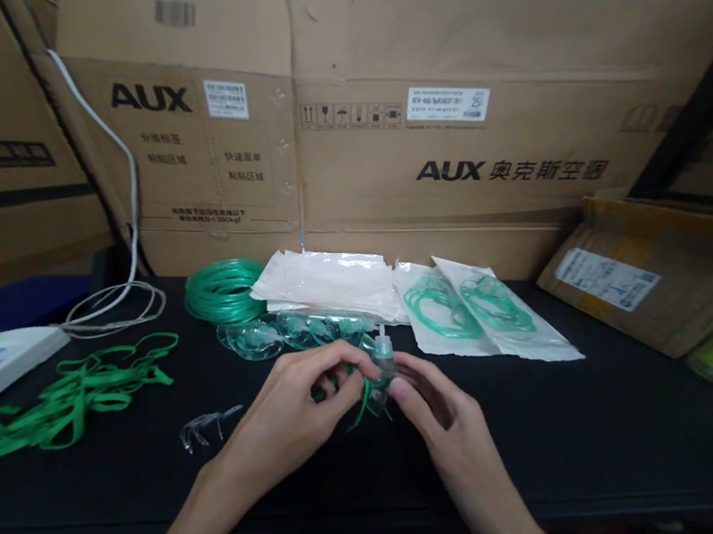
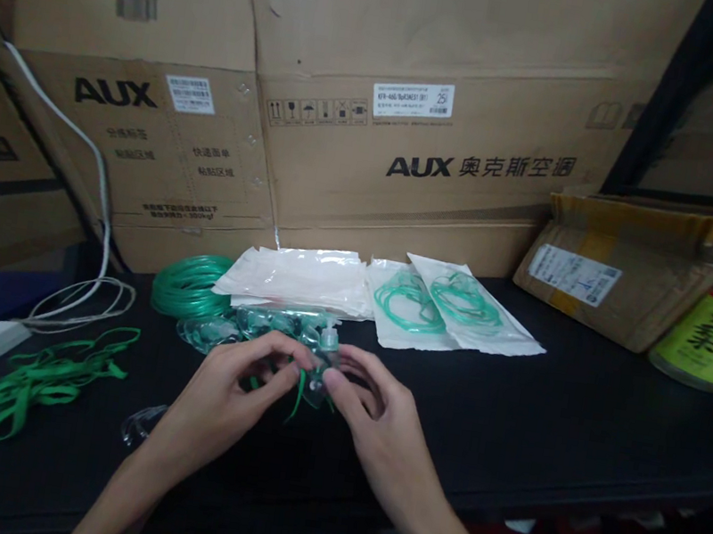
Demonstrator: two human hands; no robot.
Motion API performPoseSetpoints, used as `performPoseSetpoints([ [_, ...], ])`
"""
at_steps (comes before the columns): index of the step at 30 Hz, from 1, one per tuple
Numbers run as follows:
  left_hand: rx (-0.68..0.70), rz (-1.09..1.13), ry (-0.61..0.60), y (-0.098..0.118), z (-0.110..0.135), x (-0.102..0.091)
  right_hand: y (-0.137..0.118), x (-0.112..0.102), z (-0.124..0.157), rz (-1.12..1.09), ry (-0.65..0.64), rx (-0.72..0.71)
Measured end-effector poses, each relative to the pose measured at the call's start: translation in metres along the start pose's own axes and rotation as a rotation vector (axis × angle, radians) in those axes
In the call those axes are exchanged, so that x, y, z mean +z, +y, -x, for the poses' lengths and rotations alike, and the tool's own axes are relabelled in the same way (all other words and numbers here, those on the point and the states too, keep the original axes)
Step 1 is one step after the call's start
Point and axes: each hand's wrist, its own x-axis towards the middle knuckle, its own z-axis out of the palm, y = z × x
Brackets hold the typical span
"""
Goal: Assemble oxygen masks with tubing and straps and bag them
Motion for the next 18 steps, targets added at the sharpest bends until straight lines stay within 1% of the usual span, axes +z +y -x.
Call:
performPoseSetpoints([
  [6,-0.016,0.164,-0.099,0.004,0.0026,0.0026,0.0023,0.0029,0.0004,-0.123,-0.08,0.023],
  [10,-0.039,0.165,-0.104,0.0026,0.0034,0.005,0.0018,0.0012,0.0,-0.125,-0.093,0.044],
  [12,-0.067,0.207,-0.107,0.0013,0.0038,0.0063,0.0012,0.0002,-0.0002,-0.141,-0.097,0.043],
  [15,-0.121,0.271,-0.115,-0.0007,0.0035,0.008,0.001,-0.0012,-0.0007,-0.156,-0.073,0.051],
  [18,-0.117,0.18,-0.077,-0.004,0.0019,0.0089,0.0004,-0.0021,-0.0009,-0.174,-0.002,0.066],
])
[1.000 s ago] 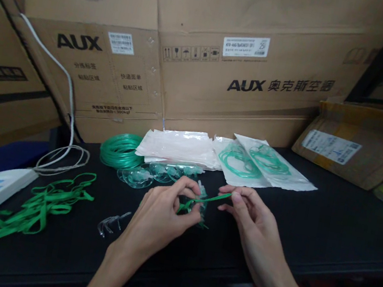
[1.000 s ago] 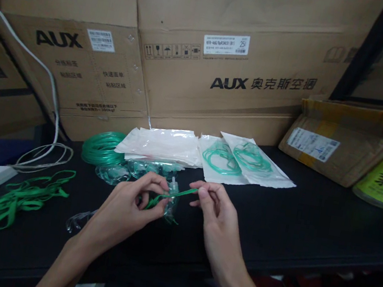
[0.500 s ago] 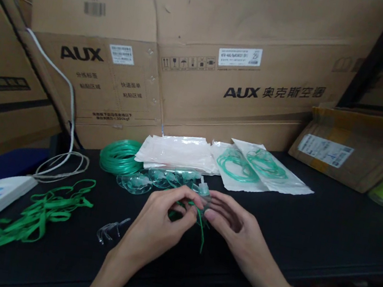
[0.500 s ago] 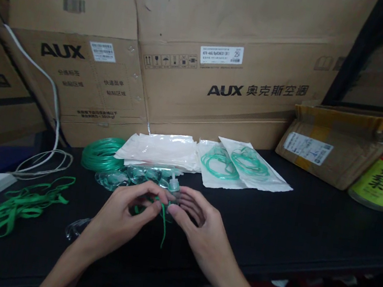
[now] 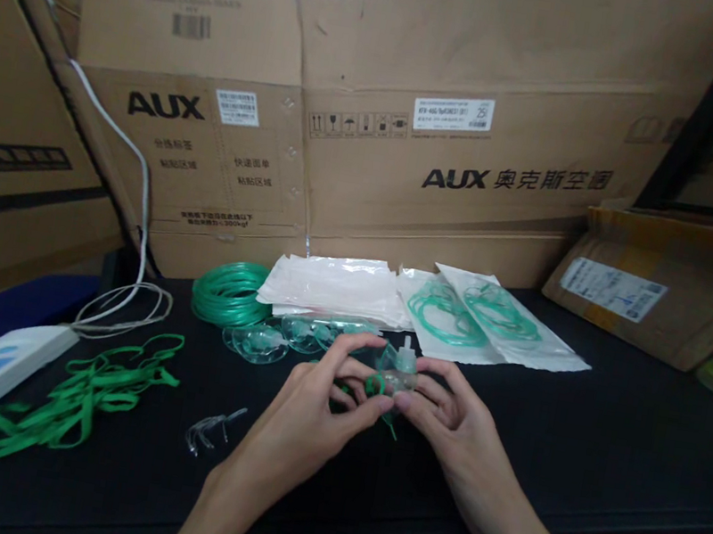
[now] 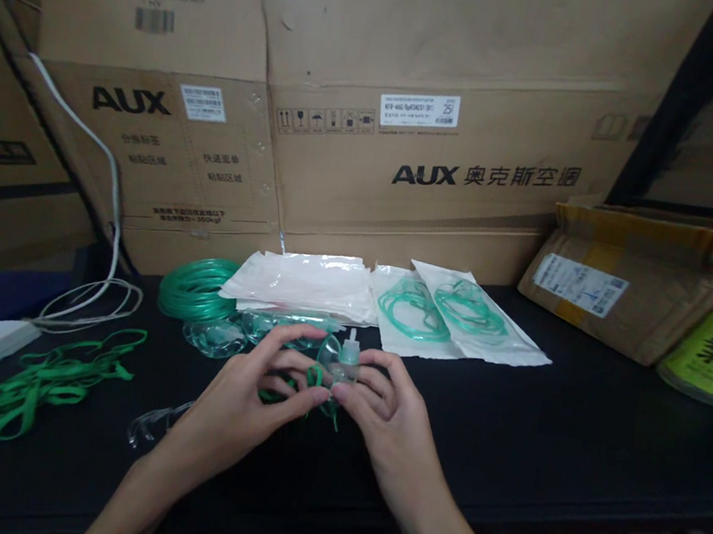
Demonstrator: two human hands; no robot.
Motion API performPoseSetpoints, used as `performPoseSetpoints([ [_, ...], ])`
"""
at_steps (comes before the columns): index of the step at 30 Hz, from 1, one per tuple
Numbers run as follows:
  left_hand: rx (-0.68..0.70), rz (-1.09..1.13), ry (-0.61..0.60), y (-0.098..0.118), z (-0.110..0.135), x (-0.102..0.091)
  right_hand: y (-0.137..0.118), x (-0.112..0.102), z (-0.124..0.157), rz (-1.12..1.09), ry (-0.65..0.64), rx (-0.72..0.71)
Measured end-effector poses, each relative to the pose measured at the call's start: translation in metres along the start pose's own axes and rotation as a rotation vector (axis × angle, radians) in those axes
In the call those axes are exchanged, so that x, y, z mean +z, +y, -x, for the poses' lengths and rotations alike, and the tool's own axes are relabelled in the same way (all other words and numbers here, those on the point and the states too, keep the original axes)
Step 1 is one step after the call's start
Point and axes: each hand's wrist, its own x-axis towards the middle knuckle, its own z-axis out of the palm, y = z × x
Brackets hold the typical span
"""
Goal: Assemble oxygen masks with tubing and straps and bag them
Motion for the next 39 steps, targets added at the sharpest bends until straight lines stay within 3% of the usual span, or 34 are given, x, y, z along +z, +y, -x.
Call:
performPoseSetpoints([
  [6,0.101,-0.241,0.043,-0.009,-0.002,0.001,-0.006,0.003,0.002,-0.065,0.005,0.061],
  [12,0.183,-0.322,-0.083,-0.009,0.001,0.006,-0.003,0.003,0.0,-0.031,-0.077,0.041],
  [22,0.127,-0.385,-0.088,0.0,0.001,0.004,0.0,-0.001,-0.006,-0.122,0.257,0.016],
  [27,0.093,-0.387,-0.106,0.004,0.003,0.002,0.001,-0.004,-0.01,-0.179,0.233,0.071],
  [35,0.074,-0.462,0.037,0.001,0.004,0.0,0.006,-0.008,-0.019,-0.411,0.258,0.204],
  [39,0.052,-0.544,0.268,0.004,0.003,-0.036,0.009,-0.011,-0.02,-0.396,0.222,0.232],
])
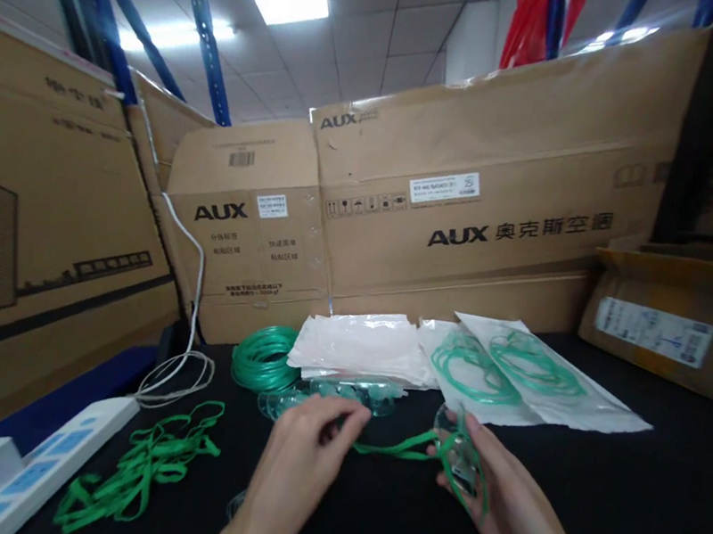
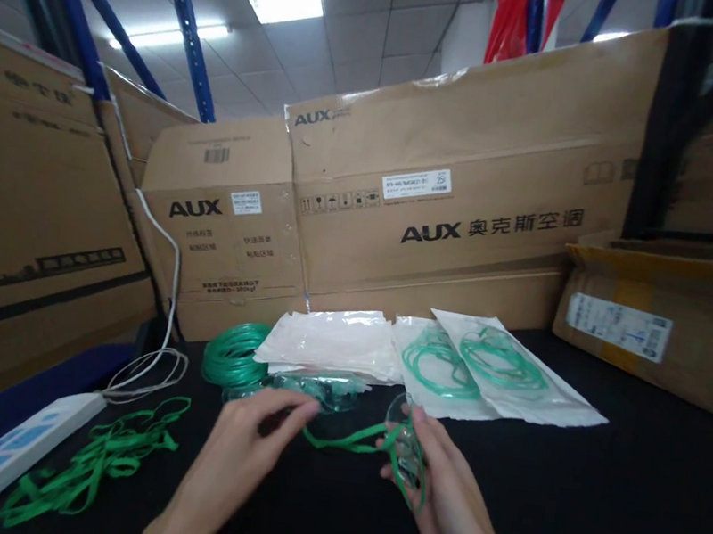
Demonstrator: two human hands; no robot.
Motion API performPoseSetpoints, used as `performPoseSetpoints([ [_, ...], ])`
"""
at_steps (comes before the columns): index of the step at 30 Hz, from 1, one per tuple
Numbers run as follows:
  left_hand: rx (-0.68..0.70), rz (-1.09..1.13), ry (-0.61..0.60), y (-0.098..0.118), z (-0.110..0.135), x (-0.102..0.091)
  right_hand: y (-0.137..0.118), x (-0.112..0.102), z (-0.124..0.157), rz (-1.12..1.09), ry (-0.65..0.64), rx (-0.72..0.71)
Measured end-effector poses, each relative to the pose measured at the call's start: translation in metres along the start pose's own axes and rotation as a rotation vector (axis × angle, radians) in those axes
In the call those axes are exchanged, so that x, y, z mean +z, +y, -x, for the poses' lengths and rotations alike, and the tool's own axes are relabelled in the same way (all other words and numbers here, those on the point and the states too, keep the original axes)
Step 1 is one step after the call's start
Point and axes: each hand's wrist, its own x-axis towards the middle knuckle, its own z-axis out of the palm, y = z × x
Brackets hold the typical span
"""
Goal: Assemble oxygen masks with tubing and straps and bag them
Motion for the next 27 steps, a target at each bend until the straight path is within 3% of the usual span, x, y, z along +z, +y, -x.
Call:
performPoseSetpoints([
  [2,-0.064,-0.138,0.081,-0.015,-0.012,-0.025,0.001,-0.004,0.0,0.017,-0.058,-0.015],
  [5,-0.221,-0.406,0.079,-0.042,-0.036,-0.06,0.003,-0.007,0.003,0.037,-0.113,-0.026],
  [8,-0.31,-0.479,0.035,-0.064,-0.06,-0.078,0.004,-0.006,0.005,0.033,-0.148,-0.043],
  [16,-0.444,-0.534,-0.223,-0.083,-0.099,-0.054,0.003,0.002,0.005,0.045,-0.126,-0.02],
  [24,-0.491,-0.614,-0.345,-0.108,-0.111,-0.074,-0.012,0.019,0.022,0.065,-0.09,-0.017],
  [27,-0.461,-0.621,-0.411,-0.117,-0.109,-0.07,-0.01,0.018,0.021,0.074,-0.103,-0.009],
])
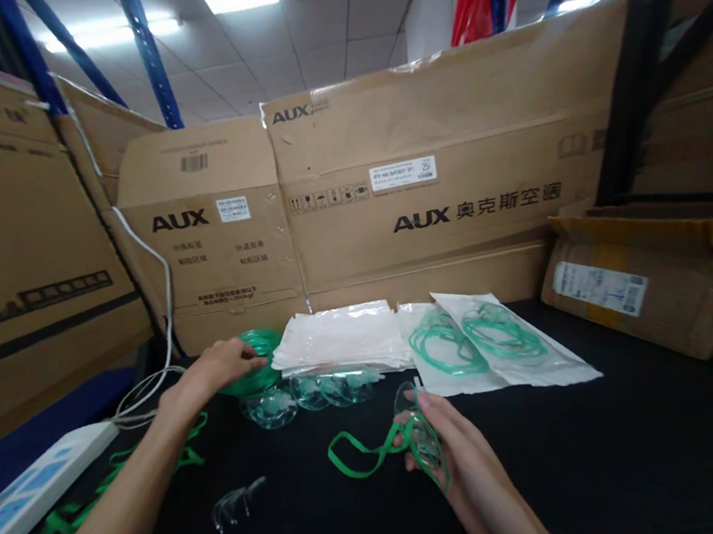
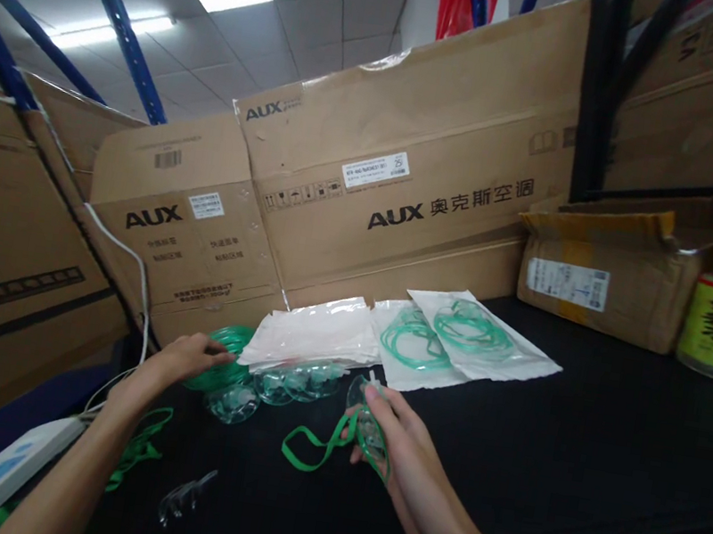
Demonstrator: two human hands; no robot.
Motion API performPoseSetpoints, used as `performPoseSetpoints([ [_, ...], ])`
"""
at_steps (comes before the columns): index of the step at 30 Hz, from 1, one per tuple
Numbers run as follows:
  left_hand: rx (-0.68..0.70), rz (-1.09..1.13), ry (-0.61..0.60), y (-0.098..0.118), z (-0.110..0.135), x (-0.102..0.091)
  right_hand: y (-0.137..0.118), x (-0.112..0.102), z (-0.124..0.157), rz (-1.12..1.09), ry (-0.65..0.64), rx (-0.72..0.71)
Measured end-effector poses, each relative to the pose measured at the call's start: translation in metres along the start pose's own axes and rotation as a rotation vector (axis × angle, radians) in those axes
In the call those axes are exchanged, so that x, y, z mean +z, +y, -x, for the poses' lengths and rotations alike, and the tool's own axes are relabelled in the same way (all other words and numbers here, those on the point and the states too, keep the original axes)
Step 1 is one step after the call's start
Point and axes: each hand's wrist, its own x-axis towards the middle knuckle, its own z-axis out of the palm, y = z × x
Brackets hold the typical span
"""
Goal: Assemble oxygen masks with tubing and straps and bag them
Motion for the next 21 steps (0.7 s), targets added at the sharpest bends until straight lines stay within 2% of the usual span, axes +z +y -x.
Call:
performPoseSetpoints([
  [5,0.028,0.005,-0.005,-0.004,-0.006,0.015,0.008,-0.007,-0.002,0.02,-0.128,-0.043],
  [12,0.058,0.232,0.099,-0.027,-0.016,0.004,0.008,-0.009,0.001,0.044,-0.159,-0.047],
  [17,0.03,0.504,0.272,-0.04,-0.026,0.006,0.008,-0.009,0.001,0.043,-0.185,-0.057],
  [21,-0.016,0.737,0.485,-0.05,-0.03,0.005,0.008,-0.011,0.001,0.037,-0.184,-0.045],
])
